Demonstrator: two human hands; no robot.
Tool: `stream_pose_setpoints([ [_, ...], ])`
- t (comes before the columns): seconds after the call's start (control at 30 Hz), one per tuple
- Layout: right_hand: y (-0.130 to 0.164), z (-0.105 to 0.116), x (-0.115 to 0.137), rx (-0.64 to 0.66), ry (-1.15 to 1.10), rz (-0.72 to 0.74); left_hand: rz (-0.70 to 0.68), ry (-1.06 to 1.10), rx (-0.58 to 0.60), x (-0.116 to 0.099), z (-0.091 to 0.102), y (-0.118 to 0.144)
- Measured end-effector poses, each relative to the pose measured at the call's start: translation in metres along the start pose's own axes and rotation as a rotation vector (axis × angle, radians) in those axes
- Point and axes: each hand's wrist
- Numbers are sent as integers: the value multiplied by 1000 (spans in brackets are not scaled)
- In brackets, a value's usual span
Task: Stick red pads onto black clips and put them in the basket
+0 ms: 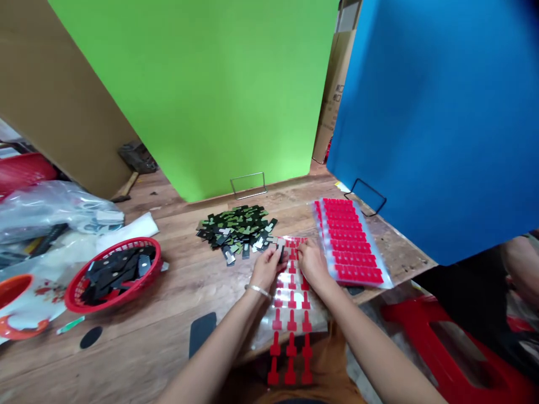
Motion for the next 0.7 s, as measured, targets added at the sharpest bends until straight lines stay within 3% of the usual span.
stream_pose_setpoints([
  [0.13, -6, 2, -1, -55, -6, -5, 33, 13, -15, 7, -10, -30],
  [0.27, -7, 3, -5, -126, -111, 30, 75, 11, -40, 8, -11, -41],
  [0.47, 7, 13, -4, -222, -541, 112, 99, 4, -58, 8, -11, -43],
  [0.6, 18, 22, 3, -252, -878, 53, 94, -15, -37, 3, -11, -38],
  [0.7, 25, 22, 10, -194, -1068, -1, 99, -31, -2, -4, -7, -18],
])
Point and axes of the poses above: each hand's wrist, its own y-axis away from the middle knuckle, its own z-axis out of the back of the hand, x = y × z, and after that the axes turned 6 degrees about x, right-handed
